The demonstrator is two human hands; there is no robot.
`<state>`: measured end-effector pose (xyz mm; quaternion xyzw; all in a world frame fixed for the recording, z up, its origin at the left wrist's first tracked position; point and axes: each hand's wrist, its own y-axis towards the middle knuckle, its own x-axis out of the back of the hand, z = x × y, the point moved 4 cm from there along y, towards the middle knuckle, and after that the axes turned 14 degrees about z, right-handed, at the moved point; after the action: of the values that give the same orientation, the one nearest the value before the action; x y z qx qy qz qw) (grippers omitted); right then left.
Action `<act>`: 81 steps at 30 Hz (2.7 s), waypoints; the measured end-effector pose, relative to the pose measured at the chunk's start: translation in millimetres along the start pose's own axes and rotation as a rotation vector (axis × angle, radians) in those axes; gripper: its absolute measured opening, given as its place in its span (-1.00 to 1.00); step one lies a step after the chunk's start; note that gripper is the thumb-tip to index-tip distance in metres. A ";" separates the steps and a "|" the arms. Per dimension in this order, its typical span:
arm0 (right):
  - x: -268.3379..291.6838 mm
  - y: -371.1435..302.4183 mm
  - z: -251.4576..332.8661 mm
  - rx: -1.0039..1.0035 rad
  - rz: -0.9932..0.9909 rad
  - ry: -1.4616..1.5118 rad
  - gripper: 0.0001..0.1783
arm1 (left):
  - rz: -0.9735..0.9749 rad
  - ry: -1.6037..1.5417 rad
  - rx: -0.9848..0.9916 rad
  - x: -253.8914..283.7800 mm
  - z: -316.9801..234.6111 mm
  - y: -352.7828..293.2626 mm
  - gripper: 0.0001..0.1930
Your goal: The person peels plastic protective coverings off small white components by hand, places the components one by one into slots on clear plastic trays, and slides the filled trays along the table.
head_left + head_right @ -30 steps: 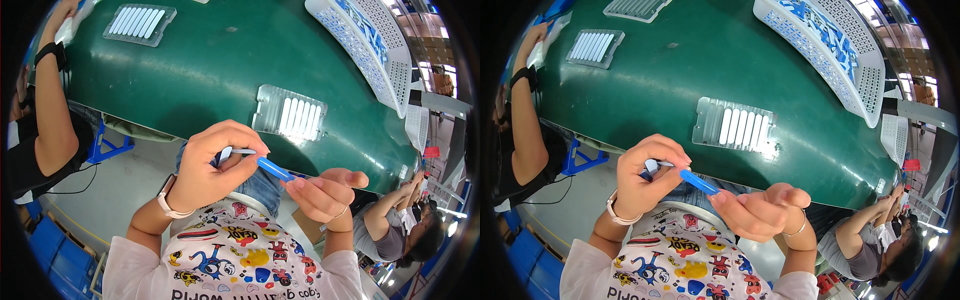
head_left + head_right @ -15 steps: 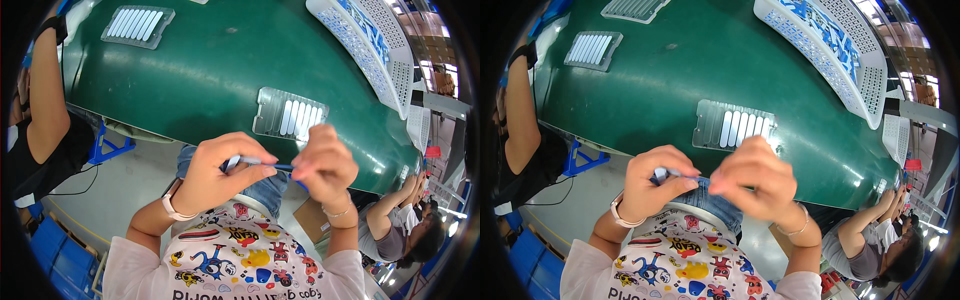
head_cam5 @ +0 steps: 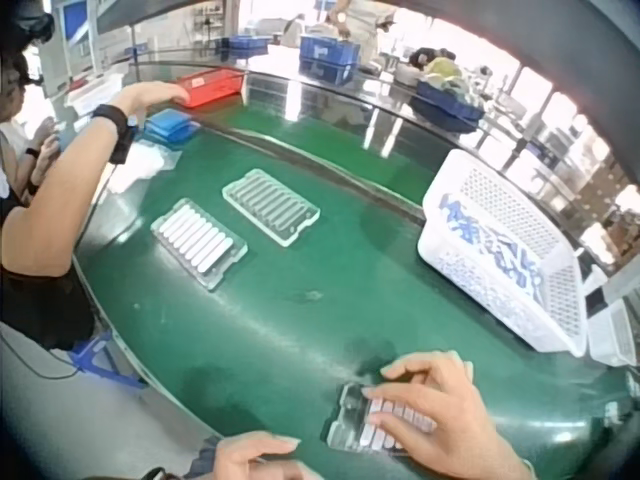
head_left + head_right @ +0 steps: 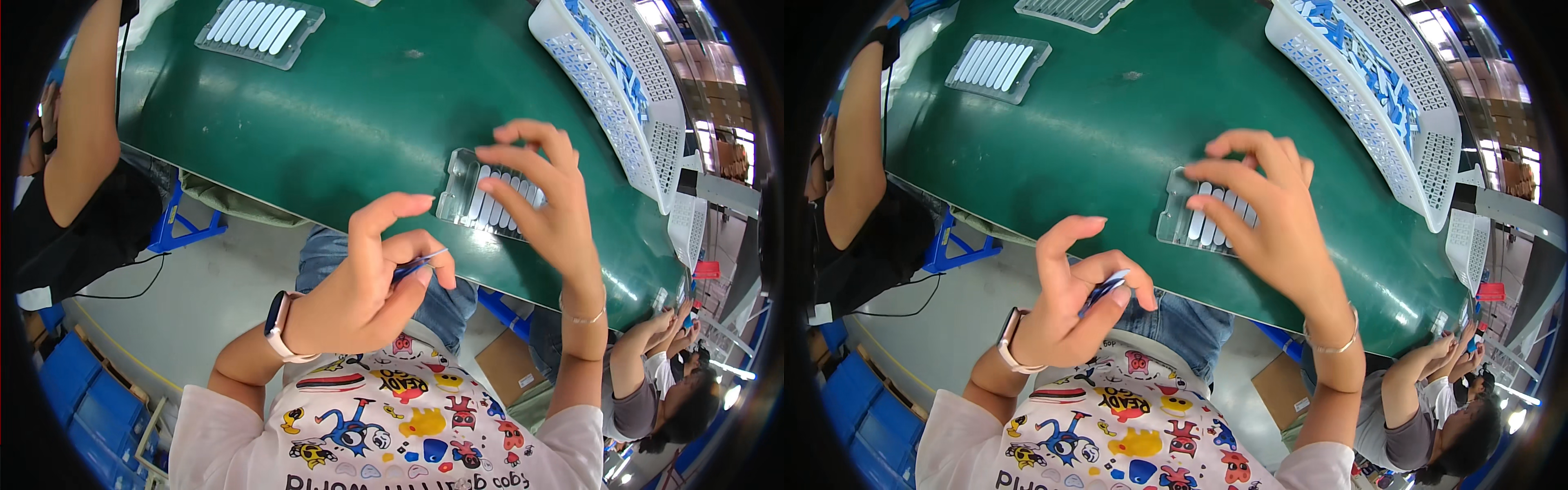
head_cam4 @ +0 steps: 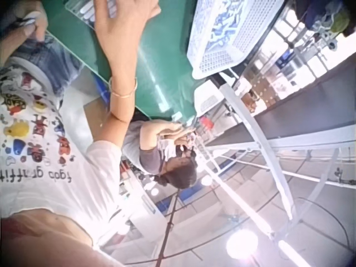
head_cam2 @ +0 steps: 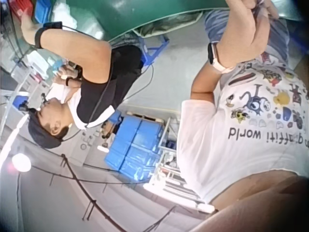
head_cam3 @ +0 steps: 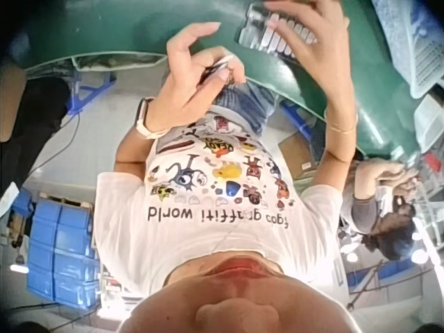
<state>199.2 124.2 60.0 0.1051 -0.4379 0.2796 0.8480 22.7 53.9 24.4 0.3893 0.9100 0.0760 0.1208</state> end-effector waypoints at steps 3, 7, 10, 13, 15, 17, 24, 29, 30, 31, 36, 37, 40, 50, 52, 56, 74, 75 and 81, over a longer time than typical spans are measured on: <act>-4.3 -13.7 32.7 0.114 0.051 0.219 -0.71 | 0.004 0.231 -0.007 -1.7 -0.1 -1.3 -0.33; -12.9 -32.6 55.4 0.375 -0.007 -0.112 -0.72 | -0.008 0.247 -0.045 -4.6 -1.5 4.6 -0.33; -2.1 -50.4 64.2 0.468 -0.205 -0.279 -0.70 | 0.054 0.112 0.163 5.8 -4.4 5.6 -0.45; -3.5 -62.8 66.5 0.447 -0.243 -0.353 -0.73 | -0.052 0.113 0.165 14.4 -3.8 -1.3 -0.64; -6.1 -64.1 65.9 0.439 -0.235 -0.395 -0.75 | -0.084 0.158 0.136 16.1 -7.0 -3.6 -0.73; -11.6 -65.5 64.7 0.471 -0.239 -0.445 -0.74 | -0.102 0.190 0.092 15.0 -8.9 -2.1 -0.76; -9.2 -51.4 60.5 0.495 -0.179 -0.223 -0.73 | -0.105 0.537 -0.052 12.3 -8.4 2.4 -0.75; -5.8 -41.8 23.4 0.107 -0.193 0.267 -0.84 | -0.088 0.687 0.089 4.5 -2.9 9.6 -0.74; -6.5 -39.6 6.3 -0.098 -0.270 0.423 -0.85 | -0.085 0.815 0.143 4.2 -2.4 11.4 -0.73; -5.6 -34.9 1.2 -0.097 -0.269 0.425 -0.85 | -0.060 0.892 0.173 2.7 -1.6 12.9 -0.73; -10.8 -5.1 -5.4 -0.180 -0.082 0.147 -0.85 | -0.059 0.914 0.112 1.6 1.7 17.7 -0.68; -13.4 -0.3 -3.6 -0.192 -0.026 0.143 -0.86 | -0.061 0.940 0.114 3.0 1.7 19.1 -0.64; -11.4 6.5 -0.3 -0.224 0.037 -0.066 -0.76 | 0.036 1.103 0.262 1.8 2.3 20.9 -0.56; 11.2 -19.6 4.3 -0.117 0.236 -0.066 -0.18 | 0.186 1.251 0.332 -5.1 -0.4 19.9 -0.53; 10.6 -39.3 3.8 -0.157 0.235 -0.150 -0.11 | 0.193 1.145 0.318 -3.3 -4.3 20.3 -0.59; 2.4 -34.9 2.6 -0.240 0.161 -0.149 -0.03 | 0.013 0.744 0.175 16.2 -2.3 13.9 -0.68; -15.2 249.4 7.3 0.101 -0.030 -0.357 -0.36 | -0.774 -1.555 -0.088 54.7 -35.9 -62.8 -0.80; -12.3 240.4 0.8 0.105 -0.058 -0.317 -0.38 | -0.851 -1.549 -0.022 52.1 -36.3 -56.7 -0.80; 11.6 128.2 2.2 0.188 -0.300 -0.165 -0.41 | -0.502 -1.604 -0.070 46.1 -14.1 -47.2 -0.70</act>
<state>130.4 233.0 62.0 0.2706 -0.4570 0.1802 0.8279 -44.6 54.4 19.6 0.1074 0.6052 -0.2248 0.7561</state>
